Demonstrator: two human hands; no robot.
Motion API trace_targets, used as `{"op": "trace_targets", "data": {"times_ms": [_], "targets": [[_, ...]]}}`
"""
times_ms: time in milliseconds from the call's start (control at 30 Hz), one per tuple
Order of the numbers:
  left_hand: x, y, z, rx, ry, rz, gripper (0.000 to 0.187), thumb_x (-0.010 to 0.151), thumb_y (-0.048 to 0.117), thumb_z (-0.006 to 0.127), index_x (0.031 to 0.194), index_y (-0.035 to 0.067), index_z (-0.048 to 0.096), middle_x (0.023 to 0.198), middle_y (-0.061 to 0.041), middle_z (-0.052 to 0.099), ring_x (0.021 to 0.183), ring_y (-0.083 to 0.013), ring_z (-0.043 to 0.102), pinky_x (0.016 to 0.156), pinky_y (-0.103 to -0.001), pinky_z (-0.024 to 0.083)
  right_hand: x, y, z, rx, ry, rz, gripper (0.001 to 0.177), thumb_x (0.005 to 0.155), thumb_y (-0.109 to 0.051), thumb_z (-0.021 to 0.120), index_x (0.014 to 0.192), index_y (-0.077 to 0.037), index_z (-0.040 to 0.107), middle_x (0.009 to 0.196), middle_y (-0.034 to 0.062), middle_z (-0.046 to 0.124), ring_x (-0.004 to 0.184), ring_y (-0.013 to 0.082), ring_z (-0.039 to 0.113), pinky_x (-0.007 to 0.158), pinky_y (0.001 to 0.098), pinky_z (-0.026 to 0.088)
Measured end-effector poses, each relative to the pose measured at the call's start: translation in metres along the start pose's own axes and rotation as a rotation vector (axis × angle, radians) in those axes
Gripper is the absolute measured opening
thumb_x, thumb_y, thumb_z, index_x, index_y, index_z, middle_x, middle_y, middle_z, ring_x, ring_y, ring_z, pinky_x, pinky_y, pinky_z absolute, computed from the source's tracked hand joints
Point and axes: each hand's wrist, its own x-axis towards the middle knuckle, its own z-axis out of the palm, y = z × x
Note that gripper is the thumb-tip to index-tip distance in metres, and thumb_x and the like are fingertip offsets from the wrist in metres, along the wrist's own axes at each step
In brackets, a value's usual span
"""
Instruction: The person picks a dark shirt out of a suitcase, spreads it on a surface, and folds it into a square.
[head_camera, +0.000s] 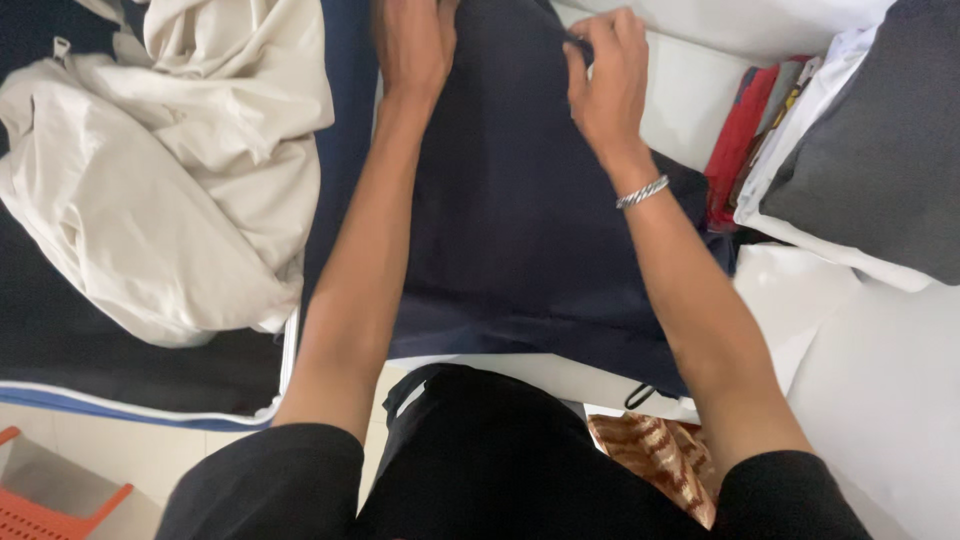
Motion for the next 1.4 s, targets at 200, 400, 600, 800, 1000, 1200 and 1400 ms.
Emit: {"op": "trace_targets", "data": {"times_ms": [200,400,600,800,1000,1200,1400], "targets": [[-0.113,0.008,-0.034,-0.286,-0.097,-0.343,0.021,0.106,0.007,0.065,0.126,0.007,0.063,0.114,-0.013,0.064,0.104,-0.0256,0.064,0.089,-0.037,0.053,-0.044,-0.044,-0.017,-0.086,-0.135,-0.121,0.031,0.081,0.001,0.082,0.109,-0.006,0.07,0.106,0.0094,0.055,0.097,0.0291,0.054,0.085,0.042,0.043],[-0.172,-0.052,-0.003,-0.96,-0.3,-0.756,0.043,0.091,0.004,0.053,0.13,0.003,0.07,0.092,-0.018,0.048,0.088,-0.0291,0.038,0.08,-0.039,0.034,-0.083,-0.04,-0.005,-0.034,-0.312,-0.13,0.038,0.077,-0.004,0.082,0.113,-0.005,0.071,0.106,0.0095,0.055,0.093,0.0272,0.054,0.08,0.0409,0.044],[-0.125,-0.039,-0.021,-0.548,-0.339,-0.948,0.059,0.095,0.046,0.065,0.137,0.007,0.054,0.136,-0.017,0.057,0.128,-0.0292,0.053,0.105,-0.041,0.042,-0.097,-0.022,-0.003,0.016,-0.395,-0.007,0.038,0.082,-0.009,0.078,0.117,-0.004,0.066,0.107,0.0098,0.054,0.099,0.0267,0.057,0.087,0.0394,0.049],[-0.082,-0.055,0.007,-0.524,-0.271,-0.634,0.074,0.08,0.03,0.082,0.138,0.003,0.045,0.133,-0.022,0.061,0.125,-0.0304,0.064,0.105,-0.039,0.051,-0.075,-0.013,-0.003,0.267,-0.348,0.35,0.052,0.087,-0.018,0.076,0.129,0.002,0.053,0.105,0.0167,0.059,0.09,0.0239,0.065,0.077,0.0366,0.055],[-0.06,-0.068,0.021,-0.516,-0.328,-0.676,0.062,0.091,0.014,0.081,0.139,0.007,0.042,0.122,-0.022,0.073,0.115,-0.0258,0.069,0.1,-0.033,0.051,-0.049,-0.027,0.026,0.509,-0.329,0.957,0.044,0.092,-0.022,0.074,0.124,-0.003,0.052,0.088,0.0081,0.068,0.076,0.0111,0.068,0.065,0.026,0.059],[-0.069,-0.104,0.058,-0.807,-0.212,-0.441,0.056,0.094,0.006,0.074,0.141,0.011,0.043,0.119,-0.023,0.077,0.106,-0.0262,0.075,0.094,-0.033,0.059,-0.054,0.008,0.053,0.726,-0.144,0.94,0.042,0.092,-0.013,0.075,0.129,-0.001,0.058,0.107,0.0118,0.065,0.089,0.0169,0.066,0.074,0.0291,0.057],[-0.07,-0.072,0.041,-0.18,-0.102,-0.127,0.062,0.091,0.008,0.08,0.141,0.007,0.043,0.138,-0.025,0.053,0.126,-0.0397,0.055,0.102,-0.046,0.052,-0.057,0.033,0.031,0.435,-0.409,0.649,0.056,0.088,-0.011,0.076,0.138,-0.005,0.051,0.132,0.0125,0.053,0.106,0.0218,0.065,0.088,0.0347,0.057]]}}
